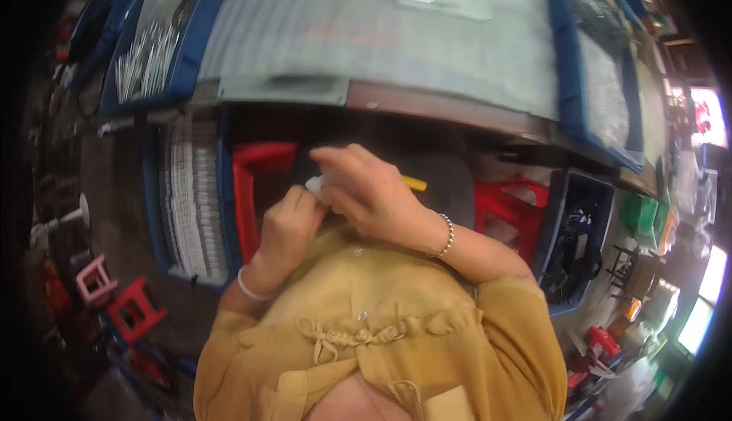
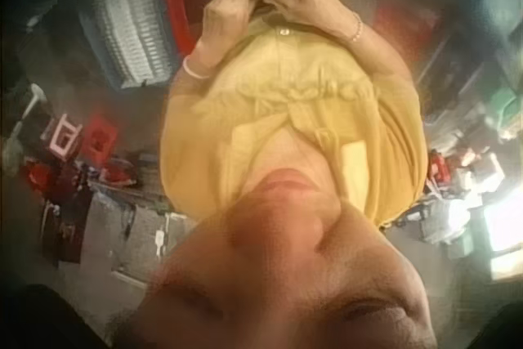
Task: The person assembles small metal and plastic parts by hand using a manual screwdriver.
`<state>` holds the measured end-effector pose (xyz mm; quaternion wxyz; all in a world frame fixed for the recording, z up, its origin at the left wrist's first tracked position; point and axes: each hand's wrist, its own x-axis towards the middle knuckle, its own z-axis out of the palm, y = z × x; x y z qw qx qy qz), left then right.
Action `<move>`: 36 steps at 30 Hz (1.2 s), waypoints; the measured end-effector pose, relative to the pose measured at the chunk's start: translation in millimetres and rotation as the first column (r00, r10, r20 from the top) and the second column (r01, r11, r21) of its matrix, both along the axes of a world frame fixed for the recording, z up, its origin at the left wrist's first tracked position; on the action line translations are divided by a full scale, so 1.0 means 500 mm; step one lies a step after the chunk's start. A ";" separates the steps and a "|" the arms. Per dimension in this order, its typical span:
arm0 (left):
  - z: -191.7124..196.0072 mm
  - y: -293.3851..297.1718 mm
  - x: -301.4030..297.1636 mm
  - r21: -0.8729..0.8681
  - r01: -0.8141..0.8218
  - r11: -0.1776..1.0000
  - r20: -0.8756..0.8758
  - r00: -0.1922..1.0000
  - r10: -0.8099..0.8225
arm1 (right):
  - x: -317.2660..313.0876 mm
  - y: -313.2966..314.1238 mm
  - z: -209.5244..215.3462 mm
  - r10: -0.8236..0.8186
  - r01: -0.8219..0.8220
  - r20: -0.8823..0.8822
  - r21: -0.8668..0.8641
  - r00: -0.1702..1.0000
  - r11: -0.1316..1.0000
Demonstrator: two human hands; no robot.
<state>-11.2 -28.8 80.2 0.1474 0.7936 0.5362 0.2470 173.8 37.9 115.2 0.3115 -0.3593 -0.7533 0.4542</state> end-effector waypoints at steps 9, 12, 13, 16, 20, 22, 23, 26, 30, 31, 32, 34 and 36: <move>0.007 -0.024 -0.040 -0.168 -0.055 0.984 0.051 0.997 0.064 | -0.050 -0.022 -0.066 0.053 -0.059 0.125 0.047 0.991 0.997; -0.002 -0.012 -0.041 -0.206 -0.109 0.972 -0.020 0.994 0.108 | -0.033 0.021 -0.088 -0.137 0.137 0.174 0.014 0.975 0.990; -0.004 -0.010 -0.037 -0.167 -0.098 0.981 0.001 0.995 0.099 | -0.035 0.014 -0.070 -0.117 0.113 0.079 0.056 0.990 0.992; 0.001 -0.028 -0.045 -0.149 -0.097 0.984 -0.031 0.995 0.094 | -0.065 -0.015 -0.050 0.118 -0.113 0.201 -0.037 0.973 0.993; -0.003 -0.026 -0.047 -0.094 -0.081 0.992 -0.074 0.994 0.074 | -0.048 0.027 -0.071 -0.100 0.114 0.183 -0.068 0.978 0.991; -0.004 -0.017 -0.046 -0.100 -0.058 0.993 -0.048 0.997 0.053 | -0.067 0.009 -0.038 0.098 -0.097 0.043 -0.029 0.994 0.995; -0.003 -0.011 -0.050 -0.098 -0.030 0.995 -0.023 0.999 0.027 | -0.074 0.006 -0.052 0.123 -0.125 0.167 0.000 0.978 0.992; -0.007 -0.018 -0.050 -0.111 -0.088 0.990 -0.041 0.996 0.083 | -0.063 0.051 -0.068 -0.083 0.081 0.188 0.017 0.979 0.997; -0.003 -0.016 -0.058 -0.066 -0.011 0.998 -0.033 0.999 0.009 | -0.067 0.006 -0.027 0.147 -0.141 0.163 -0.049 0.976 0.989; -0.003 -0.013 -0.054 -0.043 -0.003 0.999 -0.081 0.997 0.000 | -0.064 0.017 -0.067 0.042 -0.045 0.117 0.024 0.992 0.999; -0.006 -0.012 -0.050 -0.023 -0.010 1.000 -0.134 0.991 0.007 | -0.056 0.042 -0.079 0.003 0.007 0.245 -0.039 0.969 0.999; 0.004 -0.017 -0.053 0.023 0.011 1.000 -0.170 0.985 -0.007 | -0.041 0.042 -0.056 -0.060 0.104 0.160 -0.281 0.985 0.954; 0.005 -0.032 -0.050 0.053 0.033 0.998 -0.205 0.979 -0.022 | -0.052 0.034 -0.034 0.091 -0.083 0.010 -0.309 0.996 0.948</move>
